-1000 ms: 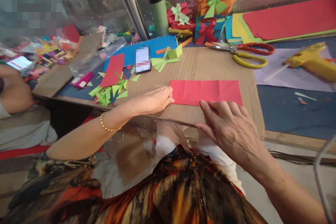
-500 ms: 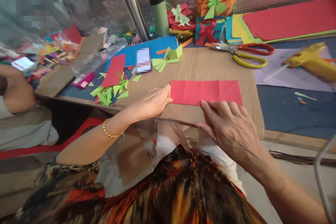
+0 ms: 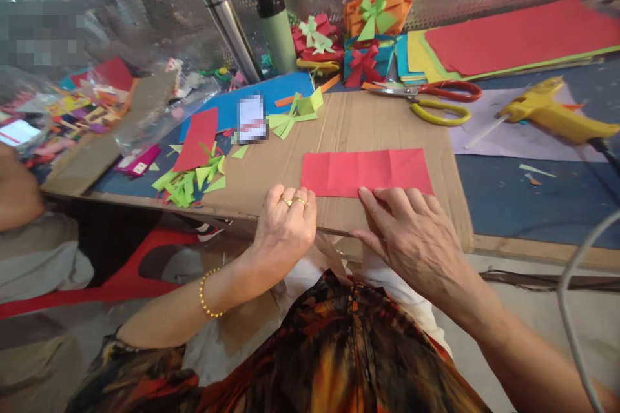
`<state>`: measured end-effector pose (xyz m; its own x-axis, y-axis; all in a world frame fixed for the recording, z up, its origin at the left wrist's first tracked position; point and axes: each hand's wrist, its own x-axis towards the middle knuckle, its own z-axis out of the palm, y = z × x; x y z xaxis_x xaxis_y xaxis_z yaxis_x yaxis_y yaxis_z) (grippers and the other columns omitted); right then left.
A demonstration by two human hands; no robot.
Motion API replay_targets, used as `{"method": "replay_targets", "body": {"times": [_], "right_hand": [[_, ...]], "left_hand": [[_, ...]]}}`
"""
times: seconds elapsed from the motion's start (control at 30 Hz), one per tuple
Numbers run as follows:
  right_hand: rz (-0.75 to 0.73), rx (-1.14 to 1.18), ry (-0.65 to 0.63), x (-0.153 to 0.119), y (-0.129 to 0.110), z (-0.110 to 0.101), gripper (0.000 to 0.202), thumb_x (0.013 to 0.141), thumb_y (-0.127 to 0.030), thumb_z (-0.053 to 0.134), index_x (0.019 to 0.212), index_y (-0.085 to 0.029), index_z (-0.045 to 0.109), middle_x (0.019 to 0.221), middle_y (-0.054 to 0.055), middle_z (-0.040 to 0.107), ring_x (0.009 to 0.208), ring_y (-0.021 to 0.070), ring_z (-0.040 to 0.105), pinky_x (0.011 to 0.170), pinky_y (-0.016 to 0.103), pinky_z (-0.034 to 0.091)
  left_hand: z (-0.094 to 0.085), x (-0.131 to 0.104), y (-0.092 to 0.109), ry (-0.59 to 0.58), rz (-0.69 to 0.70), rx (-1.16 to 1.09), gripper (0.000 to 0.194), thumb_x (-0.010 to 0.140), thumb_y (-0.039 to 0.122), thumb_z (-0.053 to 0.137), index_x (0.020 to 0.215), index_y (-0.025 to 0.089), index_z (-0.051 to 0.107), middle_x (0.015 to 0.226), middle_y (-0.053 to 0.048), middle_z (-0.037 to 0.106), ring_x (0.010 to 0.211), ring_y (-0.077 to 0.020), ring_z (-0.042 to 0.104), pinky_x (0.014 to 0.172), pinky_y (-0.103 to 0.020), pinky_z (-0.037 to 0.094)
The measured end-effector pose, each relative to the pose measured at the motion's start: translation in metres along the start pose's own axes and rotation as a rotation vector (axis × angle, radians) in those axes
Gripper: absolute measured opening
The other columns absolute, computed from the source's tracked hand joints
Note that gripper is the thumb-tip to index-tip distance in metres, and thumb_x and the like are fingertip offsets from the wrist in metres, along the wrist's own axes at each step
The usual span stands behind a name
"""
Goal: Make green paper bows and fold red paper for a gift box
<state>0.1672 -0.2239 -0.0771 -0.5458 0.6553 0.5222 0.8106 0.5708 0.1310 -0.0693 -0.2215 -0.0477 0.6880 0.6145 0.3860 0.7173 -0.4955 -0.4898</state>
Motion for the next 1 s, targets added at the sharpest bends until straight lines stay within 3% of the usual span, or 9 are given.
{"method": "replay_targets", "body": {"times": [0.13,0.23,0.3,0.37,0.53,0.73,0.9,1.0], "right_hand": [[-0.003,-0.012,0.014,0.000,-0.001,0.000,0.054,0.113,-0.049,0.034,0.135,-0.008,0.063,0.107,0.014,0.070,0.093,0.0267,0.055,0.080,0.037,0.038],[-0.004,-0.012,0.011,0.000,-0.001,0.000,0.055,0.112,-0.050,0.036,0.136,-0.008,0.063,0.108,0.014,0.070,0.094,0.0269,0.055,0.080,0.037,0.038],[-0.008,-0.010,0.014,0.000,0.000,0.000,0.055,0.112,-0.050,0.037,0.135,-0.008,0.063,0.107,0.014,0.071,0.093,0.0269,0.055,0.080,0.037,0.038],[-0.019,-0.005,0.021,0.000,0.001,0.000,0.054,0.111,-0.049,0.040,0.135,-0.006,0.063,0.107,0.015,0.070,0.091,0.0270,0.054,0.079,0.037,0.039],[-0.023,0.009,0.023,0.000,0.002,0.000,0.054,0.111,-0.048,0.039,0.137,-0.006,0.061,0.109,0.015,0.070,0.093,0.0273,0.055,0.079,0.038,0.040],[-0.029,0.011,0.026,0.000,0.002,0.000,0.055,0.111,-0.047,0.040,0.136,-0.004,0.061,0.109,0.016,0.070,0.092,0.0279,0.053,0.078,0.039,0.040],[-0.020,0.016,0.023,0.000,0.001,-0.001,0.055,0.111,-0.047,0.040,0.136,-0.004,0.062,0.109,0.016,0.069,0.093,0.0280,0.052,0.077,0.038,0.038],[-0.011,0.012,0.016,0.000,0.000,-0.001,0.055,0.111,-0.048,0.038,0.136,-0.004,0.062,0.109,0.016,0.068,0.092,0.0279,0.052,0.078,0.038,0.038]], "left_hand": [[-0.007,-0.006,0.022,-0.068,-0.132,-0.010,0.042,0.104,0.012,0.047,0.141,0.003,0.065,0.126,-0.028,0.074,0.112,-0.0336,0.072,0.099,-0.051,0.051],[-0.009,-0.006,0.031,-0.086,-0.184,-0.055,0.053,0.108,0.042,0.051,0.142,0.005,0.066,0.128,-0.032,0.072,0.113,-0.0393,0.072,0.101,-0.056,0.051],[-0.009,-0.005,0.034,-0.100,-0.200,-0.070,0.074,0.103,0.066,0.051,0.143,0.005,0.066,0.129,-0.034,0.071,0.113,-0.0415,0.071,0.102,-0.059,0.050],[-0.007,-0.005,0.035,-0.106,-0.211,-0.057,0.086,0.097,0.076,0.051,0.143,0.006,0.066,0.130,-0.033,0.070,0.113,-0.0413,0.070,0.103,-0.058,0.049],[-0.003,-0.007,0.038,-0.062,-0.251,-0.037,0.083,0.097,0.075,0.052,0.138,0.005,0.069,0.128,-0.029,0.073,0.117,-0.0408,0.069,0.105,-0.055,0.046],[0.007,-0.019,0.029,-0.036,-0.275,-0.101,0.075,0.107,0.063,0.043,0.144,0.001,0.061,0.133,-0.028,0.071,0.129,-0.0407,0.066,0.110,-0.055,0.042],[0.010,-0.032,0.019,-0.072,-0.277,-0.088,0.064,0.108,0.053,0.052,0.151,0.005,0.056,0.139,-0.026,0.069,0.137,-0.0410,0.061,0.114,-0.057,0.041],[0.008,-0.033,0.018,-0.084,-0.254,-0.053,0.065,0.107,0.052,0.054,0.148,0.002,0.056,0.139,-0.027,0.069,0.134,-0.0409,0.063,0.115,-0.057,0.041]]}}
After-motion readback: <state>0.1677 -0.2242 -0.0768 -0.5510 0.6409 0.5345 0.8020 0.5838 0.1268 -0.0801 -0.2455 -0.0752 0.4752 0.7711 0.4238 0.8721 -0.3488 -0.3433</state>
